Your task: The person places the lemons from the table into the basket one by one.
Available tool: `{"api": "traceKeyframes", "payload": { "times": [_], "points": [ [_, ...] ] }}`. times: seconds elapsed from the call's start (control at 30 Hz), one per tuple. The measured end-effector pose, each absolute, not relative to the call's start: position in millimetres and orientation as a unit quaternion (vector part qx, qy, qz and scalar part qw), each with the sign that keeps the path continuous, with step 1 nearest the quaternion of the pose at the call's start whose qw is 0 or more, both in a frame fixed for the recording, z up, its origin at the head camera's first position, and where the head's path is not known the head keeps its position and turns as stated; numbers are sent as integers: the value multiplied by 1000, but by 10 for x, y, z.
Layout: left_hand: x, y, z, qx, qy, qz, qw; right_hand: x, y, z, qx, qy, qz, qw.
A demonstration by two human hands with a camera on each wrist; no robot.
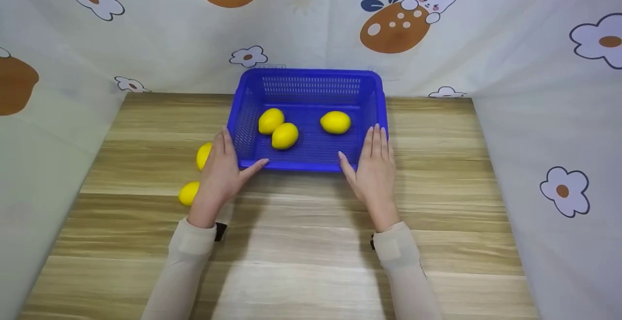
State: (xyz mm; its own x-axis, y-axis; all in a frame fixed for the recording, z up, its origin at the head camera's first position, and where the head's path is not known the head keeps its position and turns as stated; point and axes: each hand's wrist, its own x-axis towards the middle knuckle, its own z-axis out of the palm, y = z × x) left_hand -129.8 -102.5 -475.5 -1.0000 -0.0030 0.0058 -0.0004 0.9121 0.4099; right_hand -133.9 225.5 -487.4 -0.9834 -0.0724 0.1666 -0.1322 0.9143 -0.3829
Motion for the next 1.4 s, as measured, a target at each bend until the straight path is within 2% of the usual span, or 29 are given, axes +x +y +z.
{"api": "traceKeyframes", "payload": {
  "times": [0.6,1.0,1.27,1.4],
  "points": [
    [-1003,-1107,-4619,-28,-979,-196,53,-1326,2233,-4911,56,-974,192,102],
    [-774,-1205,-4671,-76,-966,-190,161,-1324,2230,-4894,56,-975,193,94],
    [-673,-1355,-4779,-78,-959,-196,189,-1337,2238,-4902,55,-975,195,96],
    [-662,-1420,-4840,-71,-963,-191,179,-1343,2252,-4898,54,-974,195,98]
  ]
}}
